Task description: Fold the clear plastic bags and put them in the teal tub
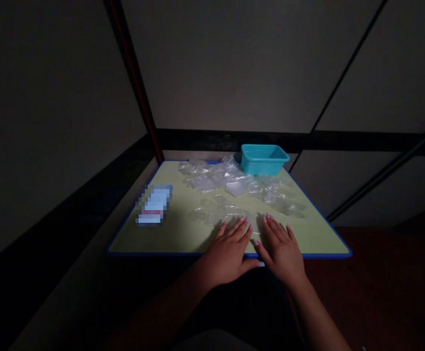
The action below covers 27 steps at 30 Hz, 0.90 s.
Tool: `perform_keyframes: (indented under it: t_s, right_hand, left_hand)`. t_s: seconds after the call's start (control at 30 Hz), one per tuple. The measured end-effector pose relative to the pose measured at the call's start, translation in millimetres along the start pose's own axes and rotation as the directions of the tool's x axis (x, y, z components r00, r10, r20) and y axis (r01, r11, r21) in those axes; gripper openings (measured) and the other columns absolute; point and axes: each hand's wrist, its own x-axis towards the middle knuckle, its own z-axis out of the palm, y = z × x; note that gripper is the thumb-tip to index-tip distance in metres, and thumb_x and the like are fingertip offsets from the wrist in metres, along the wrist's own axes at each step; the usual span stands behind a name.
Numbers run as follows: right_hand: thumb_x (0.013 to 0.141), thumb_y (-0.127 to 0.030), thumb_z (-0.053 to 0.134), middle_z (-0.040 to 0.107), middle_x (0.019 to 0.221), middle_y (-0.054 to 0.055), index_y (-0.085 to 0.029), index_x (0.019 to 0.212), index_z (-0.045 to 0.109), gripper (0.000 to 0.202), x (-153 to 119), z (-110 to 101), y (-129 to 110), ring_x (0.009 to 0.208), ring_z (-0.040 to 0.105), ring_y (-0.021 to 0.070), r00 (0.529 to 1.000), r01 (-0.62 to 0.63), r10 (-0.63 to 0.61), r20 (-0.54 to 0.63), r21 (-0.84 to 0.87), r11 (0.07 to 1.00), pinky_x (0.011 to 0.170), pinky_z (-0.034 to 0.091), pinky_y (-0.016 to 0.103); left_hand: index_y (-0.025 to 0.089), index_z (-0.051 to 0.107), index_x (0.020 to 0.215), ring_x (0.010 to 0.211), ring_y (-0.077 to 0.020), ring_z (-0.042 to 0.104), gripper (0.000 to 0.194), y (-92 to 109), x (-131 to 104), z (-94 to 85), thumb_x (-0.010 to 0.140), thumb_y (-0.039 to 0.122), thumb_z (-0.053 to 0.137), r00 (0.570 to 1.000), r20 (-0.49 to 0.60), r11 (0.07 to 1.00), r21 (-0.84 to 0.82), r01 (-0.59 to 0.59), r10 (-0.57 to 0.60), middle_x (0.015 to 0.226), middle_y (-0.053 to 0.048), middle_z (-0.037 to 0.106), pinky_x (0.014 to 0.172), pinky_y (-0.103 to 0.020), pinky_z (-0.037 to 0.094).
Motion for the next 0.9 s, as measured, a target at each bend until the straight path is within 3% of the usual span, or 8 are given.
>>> perform_keyframes:
  t_s: [0.13, 0.27, 0.47, 0.9]
  right_hand:
    - [0.093, -0.039, 0.039, 0.042, 0.145, 0.013, -0.018, 0.141, 0.039, 0.052, 1.0, -4.0, -2.5, 0.133, 0.039, 0.0250, 0.997, 0.001, -0.001, 0.074, -0.005, 1.000, 0.109, 0.023, 0.055]
    - [0.094, -0.044, 0.034, 0.030, 0.151, 0.010, -0.020, 0.147, 0.026, 0.059, 8.9, -11.6, -6.7, 0.139, 0.028, 0.0248, 0.970, -0.064, 0.059, 0.235, 0.014, 0.998, 0.110, 0.013, 0.060]
    - [0.097, -0.040, 0.017, 0.016, 0.155, 0.007, -0.018, 0.150, 0.014, 0.058, 28.2, -16.6, -14.2, 0.143, 0.015, 0.0211, 0.906, -0.239, 0.229, 0.355, -0.016, 0.971, 0.111, 0.000, 0.060]
    - [0.095, -0.044, 0.013, 0.012, 0.155, 0.007, -0.012, 0.150, 0.012, 0.063, 35.9, -6.9, -13.6, 0.144, 0.010, 0.0190, 0.872, -0.217, 0.214, 0.440, -0.044, 0.975, 0.112, 0.003, 0.055]
  left_hand:
    - [0.015, 0.028, 0.146, 0.144, -0.0266, 0.011, 0.070, -15.0, 14.2, 11.0, 0.092, 0.059, 0.032, 0.993, -0.055, 0.990, 0.092, 0.107, -0.103, 0.155, -0.014, 0.019, 0.114, -0.057, 0.010]
    - [0.027, 0.028, 0.147, 0.144, -0.0253, 0.013, 0.063, -24.3, 10.9, 15.1, 0.093, 0.060, 0.030, 0.993, -0.018, 0.987, 0.105, 0.118, -0.117, 0.155, -0.009, 0.020, 0.112, -0.057, 0.012]
    - [0.027, 0.027, 0.147, 0.144, -0.0241, 0.012, 0.065, -25.7, 6.2, 20.0, 0.092, 0.062, 0.028, 0.993, -0.049, 0.983, 0.145, 0.112, -0.106, 0.155, -0.010, 0.018, 0.113, -0.055, 0.011]
    - [0.026, 0.026, 0.147, 0.143, -0.0256, 0.014, 0.064, -24.6, 6.1, 18.2, 0.093, 0.059, 0.031, 0.991, -0.056, 0.975, 0.182, 0.130, -0.122, 0.154, -0.012, 0.021, 0.113, -0.056, 0.007]
